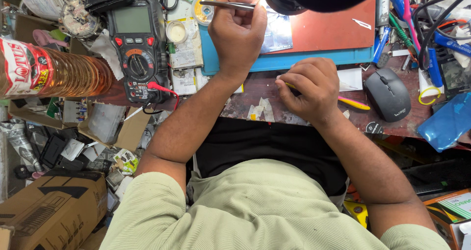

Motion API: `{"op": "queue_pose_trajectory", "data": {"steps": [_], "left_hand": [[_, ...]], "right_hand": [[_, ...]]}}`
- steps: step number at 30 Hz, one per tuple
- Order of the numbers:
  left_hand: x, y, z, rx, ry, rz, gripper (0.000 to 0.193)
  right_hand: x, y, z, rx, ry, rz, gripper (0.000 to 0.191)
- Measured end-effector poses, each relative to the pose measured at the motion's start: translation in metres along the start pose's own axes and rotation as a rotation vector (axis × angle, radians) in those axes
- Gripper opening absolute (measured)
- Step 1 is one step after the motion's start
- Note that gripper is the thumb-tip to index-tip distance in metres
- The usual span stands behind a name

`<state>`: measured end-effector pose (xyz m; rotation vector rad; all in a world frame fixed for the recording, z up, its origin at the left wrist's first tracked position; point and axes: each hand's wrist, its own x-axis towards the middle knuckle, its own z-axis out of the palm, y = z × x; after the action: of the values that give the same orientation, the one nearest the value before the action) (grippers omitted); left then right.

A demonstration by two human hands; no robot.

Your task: The person works on a phone motherboard at a cluttered repair bench, first using a handheld tool under a microscope on the board, then applying adhesive from a squeeze bottle onto a black frame plate and pressing a transparent sheet onto it. They wipe the adhesive bottle nozzle with a tissue and continue fitting small components by hand.

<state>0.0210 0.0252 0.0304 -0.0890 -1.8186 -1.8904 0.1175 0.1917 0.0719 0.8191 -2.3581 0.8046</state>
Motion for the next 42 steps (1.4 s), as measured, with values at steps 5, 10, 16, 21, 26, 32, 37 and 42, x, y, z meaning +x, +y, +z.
{"op": "queue_pose_trajectory", "data": {"steps": [5,10,16,21,26,32,37,42], "left_hand": [[-0.0024,0.0010,0.0001,-0.011,-0.006,-0.005,0.023],[-0.0043,0.0015,0.0007,-0.006,-0.010,-0.025,0.023],[-0.0035,0.0010,0.0004,-0.025,-0.016,-0.029,0.023],[-0.0017,0.0014,0.0014,-0.011,-0.005,-0.041,0.023],[-0.0018,0.0017,0.0012,-0.029,-0.011,-0.049,0.023],[-0.0008,0.0027,0.0009,-0.030,-0.014,-0.053,0.022],[-0.0005,0.0034,0.0003,-0.026,-0.011,-0.049,0.022],[-0.0005,0.0024,0.0009,-0.052,-0.016,-0.050,0.022]], "right_hand": [[-0.0023,-0.0005,-0.0002,0.004,-0.003,0.005,0.015],[-0.0050,0.0005,0.0002,0.007,0.002,0.005,0.014],[-0.0038,0.0007,0.0004,-0.010,-0.002,0.005,0.015],[-0.0016,-0.0003,-0.0003,0.005,0.009,0.007,0.015],[-0.0006,-0.0008,-0.0007,0.006,0.009,0.009,0.015],[0.0010,-0.0004,-0.0003,0.011,0.016,0.008,0.015],[0.0010,-0.0001,0.0001,0.011,0.008,0.010,0.014],[-0.0007,0.0010,0.0007,0.002,0.001,0.016,0.014]]}}
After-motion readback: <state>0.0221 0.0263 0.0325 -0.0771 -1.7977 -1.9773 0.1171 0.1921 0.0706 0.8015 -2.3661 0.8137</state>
